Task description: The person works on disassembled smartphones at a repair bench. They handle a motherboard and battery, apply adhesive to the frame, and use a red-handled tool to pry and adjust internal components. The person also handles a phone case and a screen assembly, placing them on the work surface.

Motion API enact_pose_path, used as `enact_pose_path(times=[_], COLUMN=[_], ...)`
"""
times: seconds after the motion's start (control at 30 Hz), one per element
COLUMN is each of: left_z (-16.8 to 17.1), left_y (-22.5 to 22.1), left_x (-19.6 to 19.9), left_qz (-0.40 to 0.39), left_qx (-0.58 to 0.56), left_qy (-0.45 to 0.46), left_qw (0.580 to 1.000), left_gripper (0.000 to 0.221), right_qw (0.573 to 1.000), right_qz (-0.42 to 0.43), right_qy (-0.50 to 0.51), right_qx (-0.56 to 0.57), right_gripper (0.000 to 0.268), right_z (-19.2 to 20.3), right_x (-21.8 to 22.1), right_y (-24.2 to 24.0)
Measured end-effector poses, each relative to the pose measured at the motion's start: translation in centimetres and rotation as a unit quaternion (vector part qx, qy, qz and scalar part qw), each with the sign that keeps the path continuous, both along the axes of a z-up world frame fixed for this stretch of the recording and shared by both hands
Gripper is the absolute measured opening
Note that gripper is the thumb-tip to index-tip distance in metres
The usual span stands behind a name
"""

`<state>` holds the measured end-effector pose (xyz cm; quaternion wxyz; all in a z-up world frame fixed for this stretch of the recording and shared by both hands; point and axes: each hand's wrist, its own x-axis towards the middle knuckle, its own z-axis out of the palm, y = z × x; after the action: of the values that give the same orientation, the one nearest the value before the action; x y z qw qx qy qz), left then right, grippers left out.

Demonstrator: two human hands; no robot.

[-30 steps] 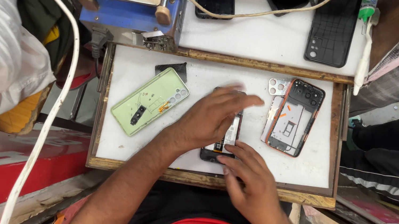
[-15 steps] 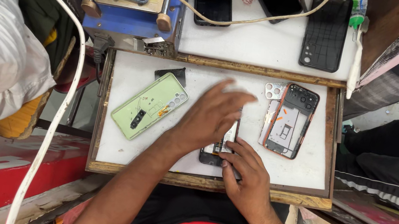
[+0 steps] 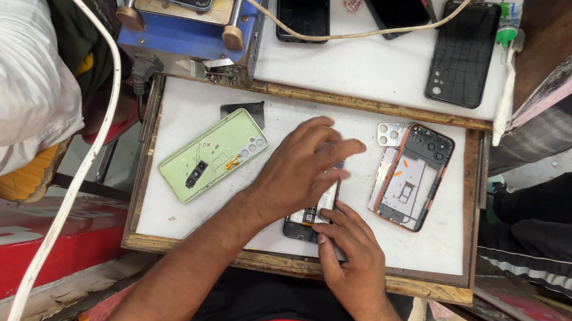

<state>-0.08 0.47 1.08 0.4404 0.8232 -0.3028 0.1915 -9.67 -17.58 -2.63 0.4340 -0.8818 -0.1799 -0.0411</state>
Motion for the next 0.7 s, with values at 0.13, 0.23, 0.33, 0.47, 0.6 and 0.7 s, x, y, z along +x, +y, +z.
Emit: enact_pose_path(times=[0.13, 0.23, 0.33, 0.47, 0.6, 0.7], left_z=[-1.1, -1.3, -1.8, -2.1, -2.3, -3.2], left_y=[0.0, 0.6, 2.4, 8.2, 11.9, 12.8], left_x=[-0.3, -0.6, -1.8, -4.4, -5.9, -6.5], left_qz=[0.021, 0.046, 0.133, 0.26, 0.311, 0.327], left_qx=[0.035, 0.006, -0.107, -0.146, -0.135, -0.102], left_qy=[0.104, 0.11, 0.093, 0.147, 0.153, 0.117], left_qw=[0.994, 0.993, 0.981, 0.943, 0.928, 0.932], left_gripper=[0.043, 0.043, 0.05, 0.066, 0.071, 0.07], right_qw=[1.0, 0.999, 0.999, 0.998, 0.999, 0.999], right_qz=[0.004, 0.0, -0.012, -0.022, -0.013, -0.005], right_qy=[0.018, 0.025, 0.024, 0.036, 0.037, 0.035], right_qx=[0.016, 0.025, 0.028, 0.05, 0.03, 0.02], right_gripper=[0.017, 0.017, 0.017, 0.017, 0.016, 0.017], right_z=[0.1, 0.3, 0.2, 0.1, 0.5, 0.9], right_x=[0.0, 0.0, 0.4, 0.1, 0.4, 0.7], right_y=[-0.3, -0.3, -0.5, -0.6, -0.3, 0.0])
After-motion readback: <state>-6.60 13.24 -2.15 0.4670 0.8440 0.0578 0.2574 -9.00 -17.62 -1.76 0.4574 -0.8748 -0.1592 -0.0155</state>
